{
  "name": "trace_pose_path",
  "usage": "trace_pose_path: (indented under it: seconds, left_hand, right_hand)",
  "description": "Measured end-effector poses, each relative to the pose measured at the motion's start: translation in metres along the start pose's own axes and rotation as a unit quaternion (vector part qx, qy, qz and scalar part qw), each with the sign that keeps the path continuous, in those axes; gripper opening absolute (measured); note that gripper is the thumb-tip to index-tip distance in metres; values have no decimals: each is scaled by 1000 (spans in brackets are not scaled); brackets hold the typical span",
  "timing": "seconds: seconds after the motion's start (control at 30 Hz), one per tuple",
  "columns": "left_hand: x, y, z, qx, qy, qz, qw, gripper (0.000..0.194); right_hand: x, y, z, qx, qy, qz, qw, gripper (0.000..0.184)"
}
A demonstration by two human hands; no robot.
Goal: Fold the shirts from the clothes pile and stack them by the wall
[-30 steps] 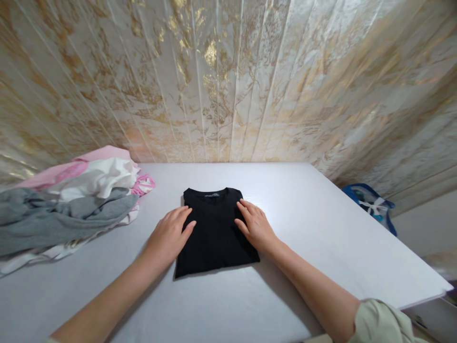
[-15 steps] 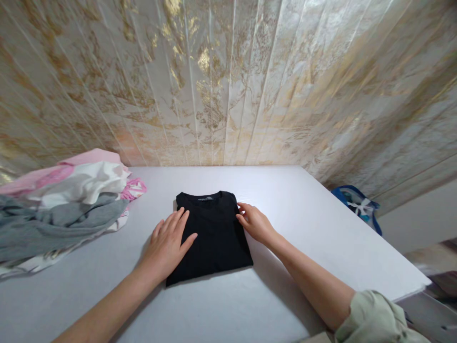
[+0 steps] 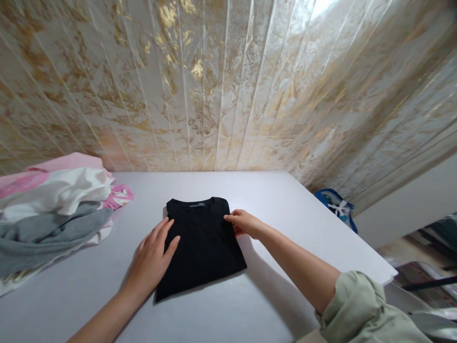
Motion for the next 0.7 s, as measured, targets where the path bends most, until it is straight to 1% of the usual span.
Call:
trace_pose_path:
  seconds: [0.07, 0.17, 0.23, 0.3, 0.33, 0.4, 0.5, 0.6, 0.63, 0.7]
  left_hand:
    - [3, 0, -1, -4, 1, 16, 1000, 57]
    - [8, -1, -3, -25, 10, 51, 998, 59]
    - [13, -2, -4, -41, 21, 73, 996, 59]
    - [16, -1, -5, -50, 33, 87, 994, 57]
    - [17, -1, -6, -52, 37, 89, 994, 56]
    - [20, 1, -7, -54, 40, 88, 994, 54]
    - [24, 6, -8, -49, 41, 80, 995, 55]
    - [29, 12, -9, -48, 38, 65, 996, 54]
    - [31, 13, -9, -50, 36, 60, 996, 52]
    - [35, 16, -9, -60, 36, 43, 997, 49]
  right_hand:
    - [0, 3, -6, -15, 0, 34, 999, 19]
    - [12, -1, -17, -62, -46, 132, 988, 18]
    - [24, -11, -22, -102, -87, 227, 965, 18]
    - [30, -32, -25, -144, -97, 308, 935, 18]
    - [30, -49, -26, -162, -88, 333, 925, 18]
    - [26, -93, -23, -201, -58, 352, 912, 19]
    - [18, -176, -8, -275, -7, 365, 889, 18]
    - [8, -255, 16, -357, 44, 364, 859, 21]
    - [4, -276, 24, -382, 55, 362, 849, 25]
    - [-3, -305, 33, -412, 64, 358, 836, 36]
Point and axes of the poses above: each hand's wrist, its own z-axis away from the middle knuckle, its own y-axis out of the palm, x = y × z, the point moved 10 cm from there along -z, towards the middle knuckle, and after that the axes turned 8 degrees about x, right-handed, at the moved point
